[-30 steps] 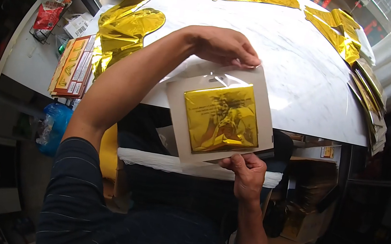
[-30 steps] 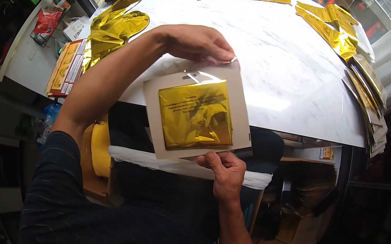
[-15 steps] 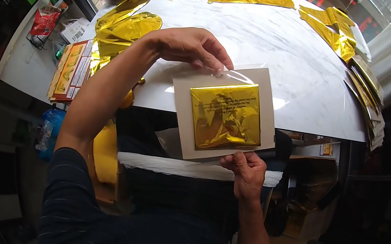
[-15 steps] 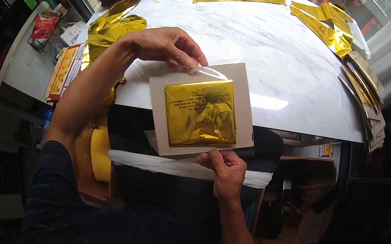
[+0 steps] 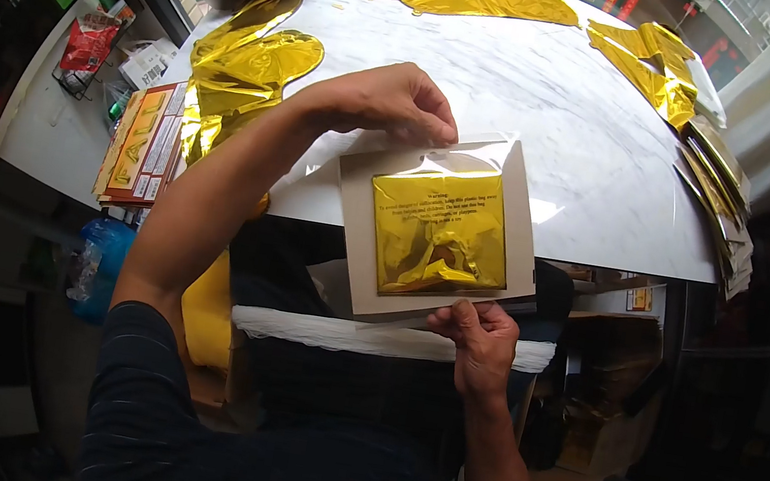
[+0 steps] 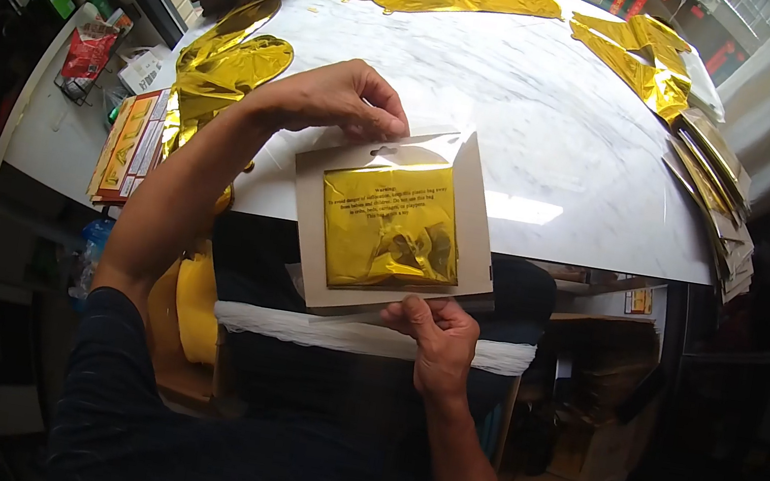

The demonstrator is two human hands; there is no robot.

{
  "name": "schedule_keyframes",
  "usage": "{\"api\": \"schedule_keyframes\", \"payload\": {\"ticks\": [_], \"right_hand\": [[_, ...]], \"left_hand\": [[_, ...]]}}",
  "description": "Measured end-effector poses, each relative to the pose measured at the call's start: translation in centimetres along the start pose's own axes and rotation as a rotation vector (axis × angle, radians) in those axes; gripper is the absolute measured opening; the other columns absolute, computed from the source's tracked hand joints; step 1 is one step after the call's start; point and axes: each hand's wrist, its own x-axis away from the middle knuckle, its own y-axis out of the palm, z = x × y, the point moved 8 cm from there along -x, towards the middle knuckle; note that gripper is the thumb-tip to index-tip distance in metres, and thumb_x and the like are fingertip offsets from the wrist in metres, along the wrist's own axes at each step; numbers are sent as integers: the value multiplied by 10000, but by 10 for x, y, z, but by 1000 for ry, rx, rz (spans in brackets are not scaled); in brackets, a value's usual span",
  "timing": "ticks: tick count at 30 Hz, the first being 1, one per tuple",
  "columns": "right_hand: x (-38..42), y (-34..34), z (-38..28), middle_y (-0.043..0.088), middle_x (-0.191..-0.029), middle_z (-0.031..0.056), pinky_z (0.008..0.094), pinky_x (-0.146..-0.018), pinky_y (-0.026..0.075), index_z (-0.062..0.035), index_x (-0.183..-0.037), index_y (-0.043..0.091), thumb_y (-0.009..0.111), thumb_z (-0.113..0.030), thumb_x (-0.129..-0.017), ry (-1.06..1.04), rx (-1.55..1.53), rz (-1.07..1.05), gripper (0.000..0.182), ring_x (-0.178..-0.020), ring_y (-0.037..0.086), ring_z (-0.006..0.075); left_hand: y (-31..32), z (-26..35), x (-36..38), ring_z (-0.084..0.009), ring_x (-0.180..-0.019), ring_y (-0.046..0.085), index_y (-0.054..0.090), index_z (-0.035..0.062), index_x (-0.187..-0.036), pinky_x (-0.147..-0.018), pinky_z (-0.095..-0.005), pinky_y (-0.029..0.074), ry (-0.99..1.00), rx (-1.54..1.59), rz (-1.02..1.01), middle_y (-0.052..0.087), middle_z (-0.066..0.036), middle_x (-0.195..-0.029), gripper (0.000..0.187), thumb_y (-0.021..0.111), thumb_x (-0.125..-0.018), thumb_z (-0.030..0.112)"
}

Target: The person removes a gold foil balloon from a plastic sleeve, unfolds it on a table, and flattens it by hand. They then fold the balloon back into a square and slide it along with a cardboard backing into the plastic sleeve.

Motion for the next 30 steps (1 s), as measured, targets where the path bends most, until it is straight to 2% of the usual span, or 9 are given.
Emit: {"api": "schedule_keyframes", "payload": {"ticks": [4,5,13,16,18,25,27,28,30], "right_hand": [[1,2,-6,754,-904,169,372,-758,659,40,-981,678,705,-110,-1003,-24,45,-5,154,-775,761,248],[2,3,-7,756,-910,172,363,-752,655,41,-983,684,708,-105,-1001,-25,43,-8,148,-769,760,242],[-2,2,-11,759,-908,167,345,-725,640,40,-986,696,716,-104,-995,-29,28,-10,145,-741,751,226],[-4,2,-10,767,-928,178,336,-766,629,69,-1023,702,714,-113,-1000,-38,37,-45,184,-785,757,223],[-4,3,-11,768,-923,173,332,-763,624,63,-1018,705,719,-121,-997,-38,48,-43,186,-780,755,214],[-5,7,-14,770,-923,172,332,-764,625,64,-1014,707,726,-127,-991,-30,43,-57,193,-770,753,212],[-6,9,-13,769,-919,170,342,-768,630,63,-1019,709,726,-127,-989,-11,79,-89,193,-768,753,214],[-7,10,-14,769,-919,170,342,-768,630,63,-1019,709,726,-127,-989,-12,79,-89,193,-768,753,214],[-8,12,-15,757,-897,162,357,-739,644,42,-1014,684,719,-170,-1003,-29,68,-94,216,-747,748,227]], "left_hand": [[3,8,-3,-118,-777,638,792,-10,-1041,-754,-289,527,31,-145,66,742,-59,-865,273,771,-898,222],[3,10,-4,-42,-717,551,772,4,-1017,-643,-208,457,41,-151,80,693,19,-829,195,738,-952,185],[10,12,-4,-32,-741,540,748,28,-1062,-673,-228,468,-43,-119,62,660,44,-847,283,669,-1027,298],[11,14,-6,-32,-736,536,750,33,-1063,-669,-232,468,-86,-94,85,661,44,-848,283,674,-1025,303],[14,16,-11,-103,-835,614,750,-3,-1137,-797,-290,515,-71,-135,14,713,-40,-923,331,646,-1026,292],[21,29,-29,-95,-822,602,748,1,-1168,-767,-270,505,86,-81,-27,709,-30,-926,309,673,-1014,259],[26,31,-35,-104,-850,629,735,-13,-1188,-784,-268,505,163,-52,-24,733,-43,-970,419,648,-1014,358],[27,29,-42,-125,-859,637,736,-20,-1174,-795,-288,515,136,-96,-12,735,-54,-963,455,626,-1019,393],[29,33,-46,-114,-826,613,745,-8,-1178,-765,-282,509,102,-79,-3,725,-42,-934,427,633,-1034,377]]}}
